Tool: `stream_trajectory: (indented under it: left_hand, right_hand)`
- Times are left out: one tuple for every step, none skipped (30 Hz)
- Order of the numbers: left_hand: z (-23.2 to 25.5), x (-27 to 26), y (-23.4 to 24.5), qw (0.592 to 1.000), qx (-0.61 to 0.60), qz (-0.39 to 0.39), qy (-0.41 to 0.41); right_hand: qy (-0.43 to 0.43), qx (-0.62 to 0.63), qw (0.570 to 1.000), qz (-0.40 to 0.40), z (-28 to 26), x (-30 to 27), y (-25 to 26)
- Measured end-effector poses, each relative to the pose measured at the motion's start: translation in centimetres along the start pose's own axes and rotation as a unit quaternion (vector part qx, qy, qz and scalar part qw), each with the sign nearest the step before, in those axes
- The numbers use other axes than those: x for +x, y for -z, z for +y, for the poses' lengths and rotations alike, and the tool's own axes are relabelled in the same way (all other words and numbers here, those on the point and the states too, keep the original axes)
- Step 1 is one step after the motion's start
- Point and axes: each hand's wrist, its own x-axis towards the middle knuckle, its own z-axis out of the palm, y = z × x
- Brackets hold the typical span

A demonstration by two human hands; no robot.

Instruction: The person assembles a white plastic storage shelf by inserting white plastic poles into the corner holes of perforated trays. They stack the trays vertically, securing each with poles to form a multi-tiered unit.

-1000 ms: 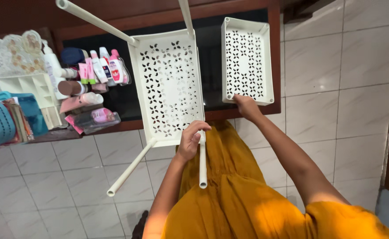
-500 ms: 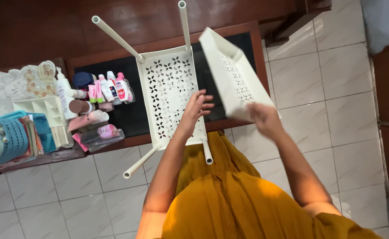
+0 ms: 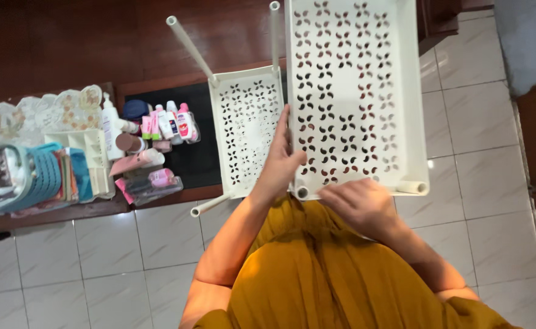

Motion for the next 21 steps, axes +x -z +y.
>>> stream_trajectory:
  left_hand:
    - [0.6, -0.3, 0.5, 1.0, -0.007, 0.012, 0.016]
    - [1.4, -0.6, 1.0, 1.0, -0.009, 0.012, -0.005]
    - [2.2, -1.1, 1.8, 1.0, -0.01, 0.012, -0.027]
    - [3.0, -1.6, 2.4, 0.999, -0.013, 0.012, -0.047]
    - [3.9, -1.8, 3.1, 0.998, -0.023, 0.021, -0.061]
    - [4.9, -2.0, 3.8, 0.996, -0.034, 0.031, -0.074]
    - [6.0, -2.3, 4.5, 0.994, -0.044, 0.041, -0.088]
    - [6.8, -3.0, 5.1, 0.994, -0.033, 0.034, -0.094]
    - [7.7, -3.8, 5.7, 0.994, -0.021, 0.026, -0.101]
    - [8.5, -4.4, 6.2, 0.994, -0.008, 0.019, -0.109]
    - [9.1, -5.0, 6.8, 0.994, 0.0, 0.011, -0.108]
    - [9.5, -5.6, 7.4, 0.994, 0.007, 0.0, -0.108]
    - [9.8, -6.2, 8.1, 0.994, 0.014, -0.01, -0.107]
    - [9.7, -6.9, 8.8, 0.991, 0.033, -0.009, -0.131]
    - [9.5, -7.6, 9.5, 0.986, 0.052, -0.008, -0.155]
    - [9.3, -8.2, 10.6, 0.981, 0.073, -0.008, -0.179]
    - [9.1, -8.5, 11.9, 0.981, 0.069, -0.007, -0.18]
    - [8.7, -9.1, 13.2, 0.982, 0.065, -0.007, -0.177]
    - [8.3, -9.6, 14.6, 0.983, 0.061, -0.007, -0.173]
    - [7.7, -10.2, 16.0, 0.981, 0.105, 0.004, -0.163]
    - [7.2, -10.6, 17.3, 0.977, 0.149, 0.015, -0.153]
  right_hand:
    - [-0.011, -0.023, 1.0, 0.007, -0.1, 0.1, 0.8]
    - [-0.022, -0.031, 0.999, 0.003, 0.1, 0.3, 1.6]
    - [-0.033, -0.038, 0.999, -0.001, 0.5, 0.7, 2.5]
    - [-0.045, -0.047, 0.998, -0.006, 0.7, 1.1, 3.3]
    - [-0.021, -0.062, 0.998, -0.007, 0.9, 1.6, 3.9]
    - [0.003, -0.077, 0.997, -0.01, 1.3, 2.3, 4.6]
    - [0.027, -0.092, 0.995, -0.012, 1.5, 2.9, 5.0]
    - [0.05, -0.102, 0.993, -0.028, 1.6, 3.4, 4.9]
    - [0.073, -0.113, 0.99, -0.043, 1.6, 3.9, 4.7]
    - [0.096, -0.123, 0.986, -0.057, 1.6, 4.3, 4.4]
    - [0.115, -0.108, 0.986, -0.062, 1.5, 4.7, 4.1]
    - [0.133, -0.094, 0.984, -0.068, 1.3, 5.0, 3.7]
    - [0.151, -0.081, 0.982, -0.074, 1.1, 5.3, 3.4]
    - [0.151, -0.071, 0.984, -0.066, 0.8, 5.4, 3.1]
    - [0.15, -0.061, 0.985, -0.059, 0.4, 5.6, 2.9]
    - [0.149, -0.051, 0.986, -0.049, -0.1, 5.9, 2.5]
    - [0.145, -0.046, 0.988, -0.041, -0.3, 6.4, 2.4]
    - [0.137, -0.038, 0.989, -0.034, -0.8, 6.6, 2.2]
    - [0.129, -0.03, 0.991, -0.028, -1.3, 6.8, 2.0]
    - [0.119, -0.021, 0.992, -0.021, -1.8, 7.0, 2.0]
    - [0.109, -0.012, 0.994, -0.014, -2.3, 7.2, 2.0]
